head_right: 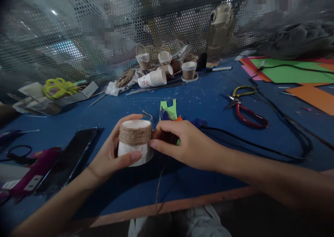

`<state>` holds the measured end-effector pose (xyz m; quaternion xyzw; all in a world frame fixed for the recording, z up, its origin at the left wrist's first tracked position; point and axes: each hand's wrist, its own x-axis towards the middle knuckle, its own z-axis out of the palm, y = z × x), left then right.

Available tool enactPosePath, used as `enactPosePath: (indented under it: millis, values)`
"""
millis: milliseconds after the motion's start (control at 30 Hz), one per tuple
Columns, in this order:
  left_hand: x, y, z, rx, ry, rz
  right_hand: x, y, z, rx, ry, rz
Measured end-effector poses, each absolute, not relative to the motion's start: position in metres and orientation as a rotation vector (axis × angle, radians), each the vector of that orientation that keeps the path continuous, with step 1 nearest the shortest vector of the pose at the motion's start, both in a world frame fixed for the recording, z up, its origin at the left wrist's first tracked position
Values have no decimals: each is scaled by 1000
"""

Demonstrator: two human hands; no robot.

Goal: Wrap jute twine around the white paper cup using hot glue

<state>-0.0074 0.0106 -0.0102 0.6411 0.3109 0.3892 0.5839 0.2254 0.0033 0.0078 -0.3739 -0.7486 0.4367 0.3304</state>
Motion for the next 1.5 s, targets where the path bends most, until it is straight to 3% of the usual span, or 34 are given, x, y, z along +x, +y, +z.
enactPosePath:
  millis: [400, 700, 967, 1133, 1300, 1500]
  values:
    - [-3, 15, -8, 1910, 939, 1067, 225, 0, 7, -901, -2030, 1173]
    - [1, 20, -6, 1738, 969, 1289, 232, 0, 4, -425, -2416, 546]
    - [-7, 16, 9, 1140, 656, 1425, 259, 30, 2, -1026, -2544, -62]
    - [-8, 12, 17, 1050, 505, 1440, 263, 39, -10, -1178, -2640, 135]
    - [-6, 12, 6, 1345, 501, 1380, 262, 44, -11, -1277, -2553, 344]
    - [-7, 13, -2, 1590, 402, 1363, 262, 43, -8, -1353, -2487, 354]
